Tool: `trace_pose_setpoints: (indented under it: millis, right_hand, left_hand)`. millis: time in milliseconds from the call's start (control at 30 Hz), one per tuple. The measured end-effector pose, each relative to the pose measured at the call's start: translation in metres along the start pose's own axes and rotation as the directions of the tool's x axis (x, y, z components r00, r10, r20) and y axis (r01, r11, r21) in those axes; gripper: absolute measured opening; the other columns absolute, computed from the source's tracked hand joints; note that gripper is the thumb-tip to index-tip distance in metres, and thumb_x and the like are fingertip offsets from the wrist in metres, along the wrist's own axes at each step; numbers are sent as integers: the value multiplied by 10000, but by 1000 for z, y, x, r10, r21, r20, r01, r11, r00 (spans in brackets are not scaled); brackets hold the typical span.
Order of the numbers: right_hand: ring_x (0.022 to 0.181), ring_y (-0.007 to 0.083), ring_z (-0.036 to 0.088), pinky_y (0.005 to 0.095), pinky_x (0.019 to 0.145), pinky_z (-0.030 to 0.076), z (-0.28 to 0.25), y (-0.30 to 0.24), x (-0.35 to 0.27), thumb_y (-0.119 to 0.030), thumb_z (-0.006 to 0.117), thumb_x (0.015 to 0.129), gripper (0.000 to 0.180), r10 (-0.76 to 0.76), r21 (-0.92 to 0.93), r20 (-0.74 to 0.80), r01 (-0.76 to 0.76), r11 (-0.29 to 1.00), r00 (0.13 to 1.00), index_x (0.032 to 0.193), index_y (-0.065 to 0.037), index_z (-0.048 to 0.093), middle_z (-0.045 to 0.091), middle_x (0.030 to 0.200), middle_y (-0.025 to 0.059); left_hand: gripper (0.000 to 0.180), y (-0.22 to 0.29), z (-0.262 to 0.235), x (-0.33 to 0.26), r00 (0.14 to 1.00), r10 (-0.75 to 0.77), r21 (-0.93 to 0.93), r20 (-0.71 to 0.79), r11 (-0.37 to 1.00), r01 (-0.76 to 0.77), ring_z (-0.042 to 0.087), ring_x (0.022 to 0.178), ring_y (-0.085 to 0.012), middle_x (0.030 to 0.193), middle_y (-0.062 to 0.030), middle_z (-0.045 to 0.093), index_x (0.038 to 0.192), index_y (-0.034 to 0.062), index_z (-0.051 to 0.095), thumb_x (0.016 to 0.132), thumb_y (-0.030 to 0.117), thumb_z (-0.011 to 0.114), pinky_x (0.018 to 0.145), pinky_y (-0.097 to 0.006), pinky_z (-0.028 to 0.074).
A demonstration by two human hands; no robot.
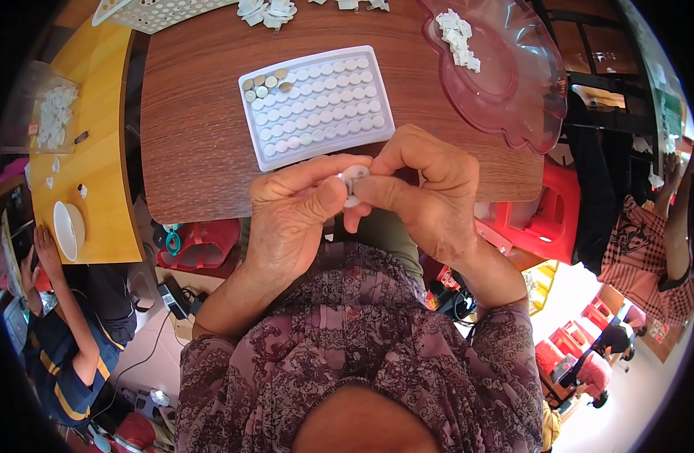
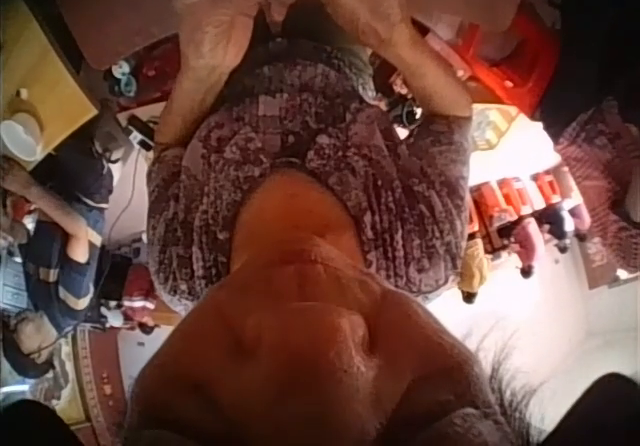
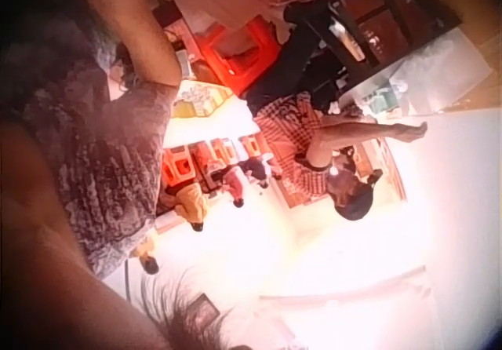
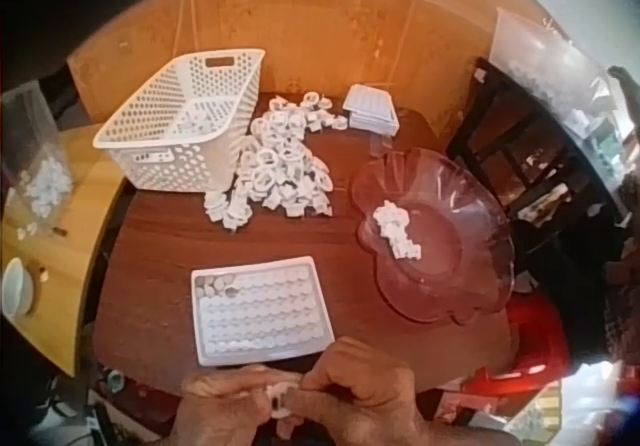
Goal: The person assembles small light components by inserting button batteries from a tray into circular plastic housings and attaching plastic covers by hand.
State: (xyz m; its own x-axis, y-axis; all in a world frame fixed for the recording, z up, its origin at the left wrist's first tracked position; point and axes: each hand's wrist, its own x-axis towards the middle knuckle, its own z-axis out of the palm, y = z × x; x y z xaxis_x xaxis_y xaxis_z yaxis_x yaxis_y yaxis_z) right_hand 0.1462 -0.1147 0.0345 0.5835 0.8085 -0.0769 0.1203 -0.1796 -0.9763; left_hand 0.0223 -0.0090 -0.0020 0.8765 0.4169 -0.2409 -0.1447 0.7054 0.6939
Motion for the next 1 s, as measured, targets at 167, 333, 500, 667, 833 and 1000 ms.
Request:
trace_pose_setpoints:
  millis: [167,333,500,667,833,1000]
  right_hand:
    - [614,113,601,215,519,441,3,-1,-3,51,657,746,121,23,-4,-10,-23,1000,1000,706,19,547,537,740,48]
    - [521,113,562,242,460,401,12,3,-1,-12,652,735,140,61,211,-71,-44,976,996,673,5,527,546,655,72]
    - [521,114,566,237,458,404,12,6,-3,-22,652,744,134,123,279,-83,-95,956,989,680,1,536,555,669,73]
    - [584,162,626,245,508,473,2,6,-8,47,600,815,78,3,29,-53,-1,1000,999,764,28,544,567,720,76]
    - [629,97,541,217,523,390,-6,6,-7,14,637,798,59,-253,-246,-53,233,941,966,773,14,584,556,719,50]
    - [648,63,486,210,532,352,-2,6,-9,5,652,792,55,-86,-98,-144,72,993,986,777,12,599,552,726,27]
  left_hand:
    - [336,3,2,0,1000,27,28,-11,999,-26,606,756,-181,946,-121,637,1038,-64,623,828,196,649,597,-275,483]
    - [357,8,-3,2,995,-94,-84,22,992,95,598,764,-181,988,-124,626,1081,-51,606,853,224,619,604,-290,472]
    - [393,4,0,1,996,-83,-124,28,989,86,580,790,-181,1040,-129,602,1144,-61,555,884,233,575,609,-290,455]
    - [410,3,4,1,996,-75,-122,58,989,82,567,804,-181,1025,-126,595,1167,-65,535,898,244,554,620,-291,453]
    - [406,4,10,2,997,-74,-4,7,997,74,601,735,-163,1004,-135,611,1190,-53,523,916,246,528,552,-253,453]
    - [365,8,12,-3,999,-20,178,-38,984,26,618,673,-148,922,-136,640,1214,-40,512,934,194,506,516,-222,448]
